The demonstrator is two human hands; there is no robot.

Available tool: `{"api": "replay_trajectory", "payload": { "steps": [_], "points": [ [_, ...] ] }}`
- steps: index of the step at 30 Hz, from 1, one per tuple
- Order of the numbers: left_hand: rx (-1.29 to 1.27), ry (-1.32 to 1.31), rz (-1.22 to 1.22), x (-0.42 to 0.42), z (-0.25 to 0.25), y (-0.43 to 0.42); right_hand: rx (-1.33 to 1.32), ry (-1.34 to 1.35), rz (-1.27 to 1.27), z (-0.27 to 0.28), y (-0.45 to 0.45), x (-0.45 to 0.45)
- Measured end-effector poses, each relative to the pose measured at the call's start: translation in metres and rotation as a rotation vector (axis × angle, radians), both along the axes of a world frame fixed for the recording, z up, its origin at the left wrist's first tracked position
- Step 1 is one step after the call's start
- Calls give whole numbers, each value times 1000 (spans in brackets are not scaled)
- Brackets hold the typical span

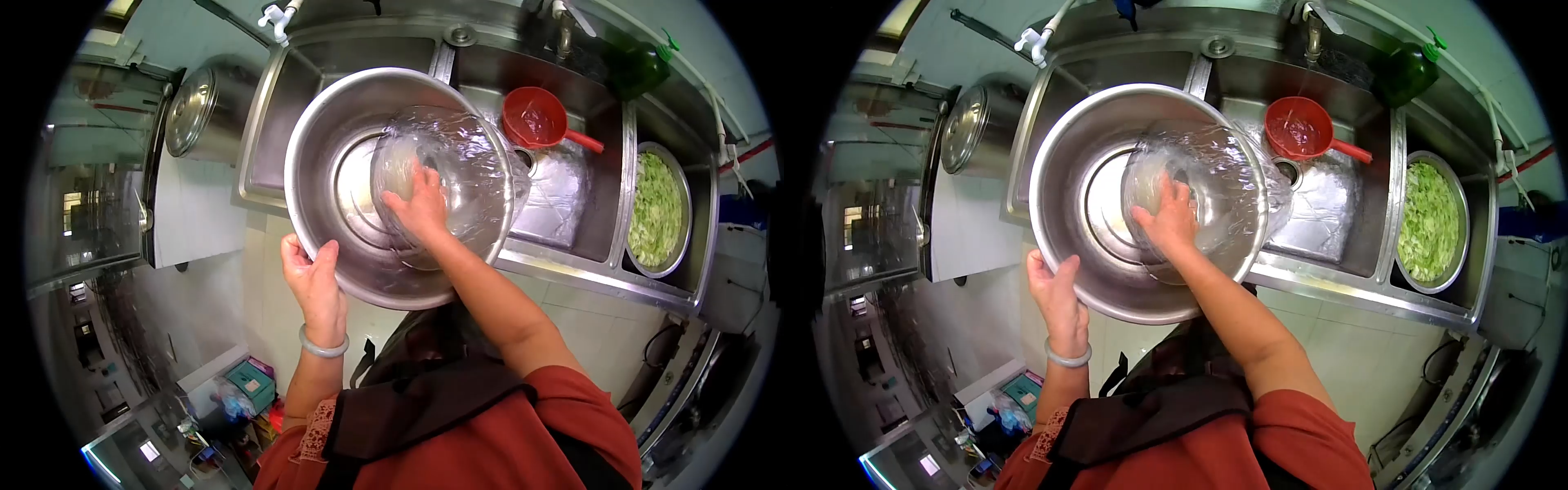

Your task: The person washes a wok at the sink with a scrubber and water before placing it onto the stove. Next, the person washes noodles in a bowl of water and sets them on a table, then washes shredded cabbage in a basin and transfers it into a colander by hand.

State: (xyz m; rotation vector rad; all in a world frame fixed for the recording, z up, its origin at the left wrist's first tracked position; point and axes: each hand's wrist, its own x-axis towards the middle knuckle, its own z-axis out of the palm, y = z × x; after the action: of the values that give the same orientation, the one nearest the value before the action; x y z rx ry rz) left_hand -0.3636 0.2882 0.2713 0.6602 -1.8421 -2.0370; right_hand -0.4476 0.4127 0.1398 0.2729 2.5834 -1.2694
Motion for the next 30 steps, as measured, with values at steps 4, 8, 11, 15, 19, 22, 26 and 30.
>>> {"api": "replay_trajectory", "payload": {
  "steps": [4,8,11,15,19,22,26,30],
  "points": [
    [-14,14,-15,0,2,3,-46,-10,-9,-5,1,0],
    [-14,24,-12,-1,2,3,-9,-3,-3,-7,1,1],
    [-26,21,-29,-3,7,6,-21,-4,-7,-7,1,1],
    [-1,56,-69,-7,11,9,-50,-11,-13,-3,2,1],
    [-46,55,-111,-12,17,14,-73,-33,-25,1,5,-1],
    [-81,59,-139,-15,25,22,-118,-26,-34,1,7,-2],
    [-126,91,-192,-20,32,31,-179,-16,-46,1,11,-2],
    [-131,97,-240,-22,40,40,-212,20,-45,-7,14,-5]
  ]
}}
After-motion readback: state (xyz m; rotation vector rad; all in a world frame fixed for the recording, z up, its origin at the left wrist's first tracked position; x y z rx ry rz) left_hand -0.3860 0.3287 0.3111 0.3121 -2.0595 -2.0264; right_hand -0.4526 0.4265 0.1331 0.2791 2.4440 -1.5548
